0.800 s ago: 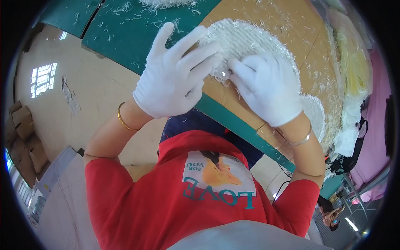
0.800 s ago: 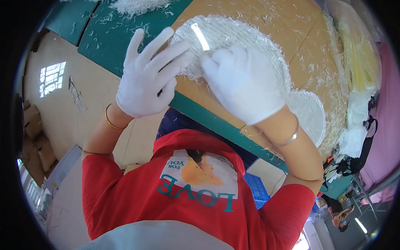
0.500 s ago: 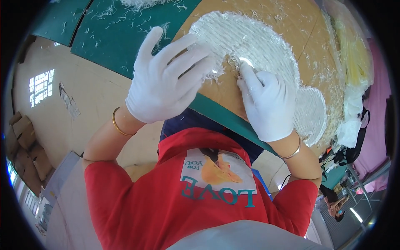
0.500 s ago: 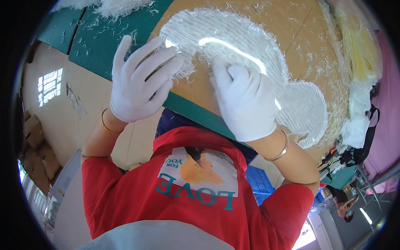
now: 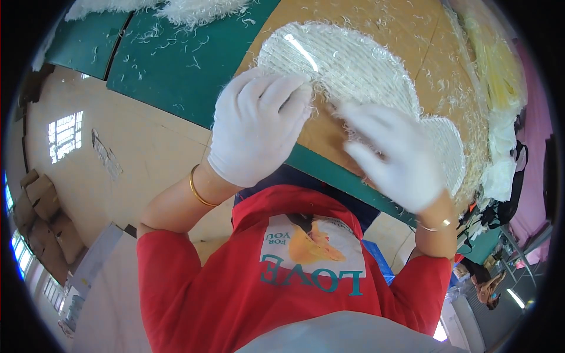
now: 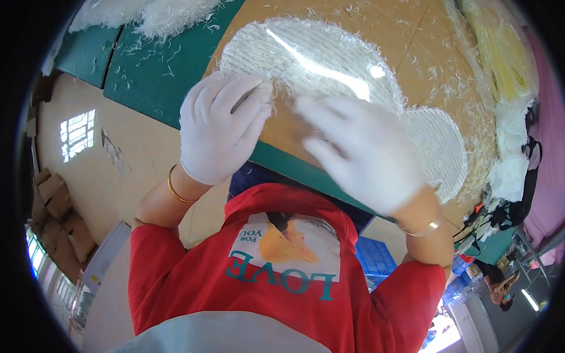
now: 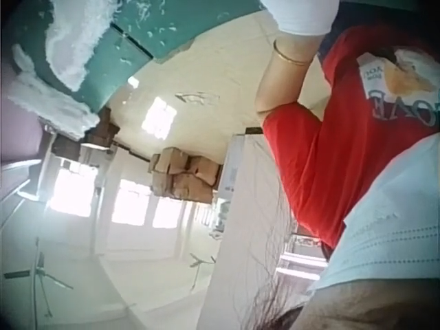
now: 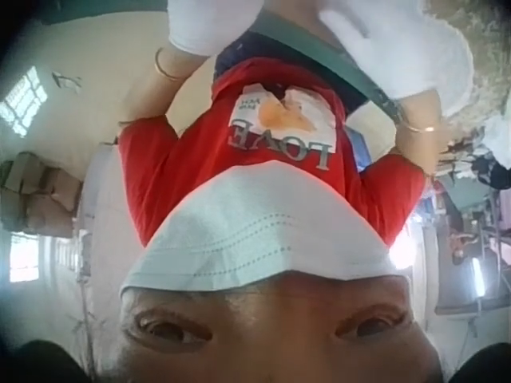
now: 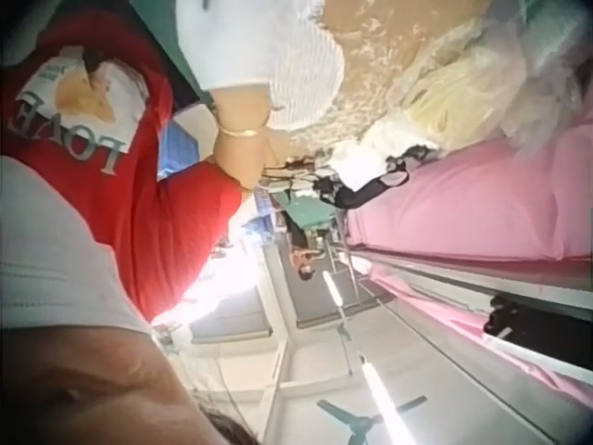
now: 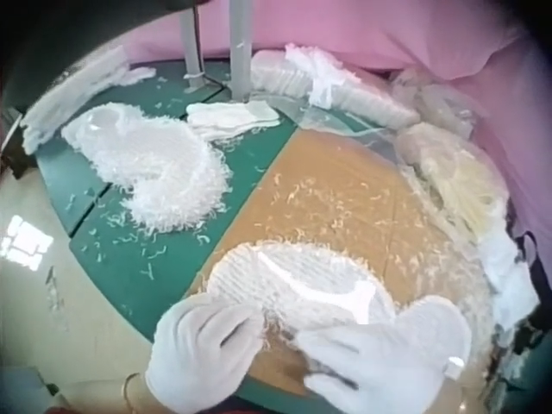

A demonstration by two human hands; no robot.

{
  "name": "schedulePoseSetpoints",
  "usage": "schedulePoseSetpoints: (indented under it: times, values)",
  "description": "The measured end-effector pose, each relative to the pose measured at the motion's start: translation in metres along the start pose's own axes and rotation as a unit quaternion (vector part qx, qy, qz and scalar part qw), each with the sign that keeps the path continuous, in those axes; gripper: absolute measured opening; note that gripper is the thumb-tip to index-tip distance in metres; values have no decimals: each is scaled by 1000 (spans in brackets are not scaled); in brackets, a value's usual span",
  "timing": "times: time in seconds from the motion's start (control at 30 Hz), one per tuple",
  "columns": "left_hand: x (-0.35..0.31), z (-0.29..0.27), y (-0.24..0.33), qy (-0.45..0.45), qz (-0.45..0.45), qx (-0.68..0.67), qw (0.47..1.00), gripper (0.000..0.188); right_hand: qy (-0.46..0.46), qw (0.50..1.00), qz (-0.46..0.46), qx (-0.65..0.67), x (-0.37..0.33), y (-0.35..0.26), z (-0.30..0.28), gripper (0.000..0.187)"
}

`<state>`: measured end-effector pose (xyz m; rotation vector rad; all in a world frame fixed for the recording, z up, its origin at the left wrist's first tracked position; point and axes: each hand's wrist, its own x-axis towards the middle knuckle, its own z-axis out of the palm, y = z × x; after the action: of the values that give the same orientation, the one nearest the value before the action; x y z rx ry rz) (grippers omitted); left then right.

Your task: Applying adhesive and synthetic fiber layers to a mustache-shaped template on a manual workstation.

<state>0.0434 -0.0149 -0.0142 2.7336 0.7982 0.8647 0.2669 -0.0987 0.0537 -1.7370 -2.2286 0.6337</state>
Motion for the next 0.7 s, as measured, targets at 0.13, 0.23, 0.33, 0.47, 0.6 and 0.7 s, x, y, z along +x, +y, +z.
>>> schedulePoseSetpoints:
  times: [0.13, 0.23, 0.33, 0.47, 0.6, 0.7]
  values:
    - [1, 0, 3, 14, 14, -9, 1000, 27, 346, 891, 290, 44, -95, 62, -77, 40]
    - [-5, -6, 7, -8, 8, 17, 1000, 31, 259, 654, 642, -306, -221, 163, -104, 72]
    - [-2, -1, 10, 1, -4, -2, 1000, 25, 105, 633, 730, -233, -366, 240, -89, 80]
    - [-8, -3, 16, -12, -19, 33, 999, 31, 146, 641, 729, -190, -411, 261, -46, 66]
    - [-8, 2, 22, 21, -20, -5, 1000, 45, 173, 636, 737, -149, -448, 282, -50, 46]
    - [-4, -3, 29, -25, -35, 27, 999, 53, 335, 545, 753, 152, -448, 282, -56, 28]
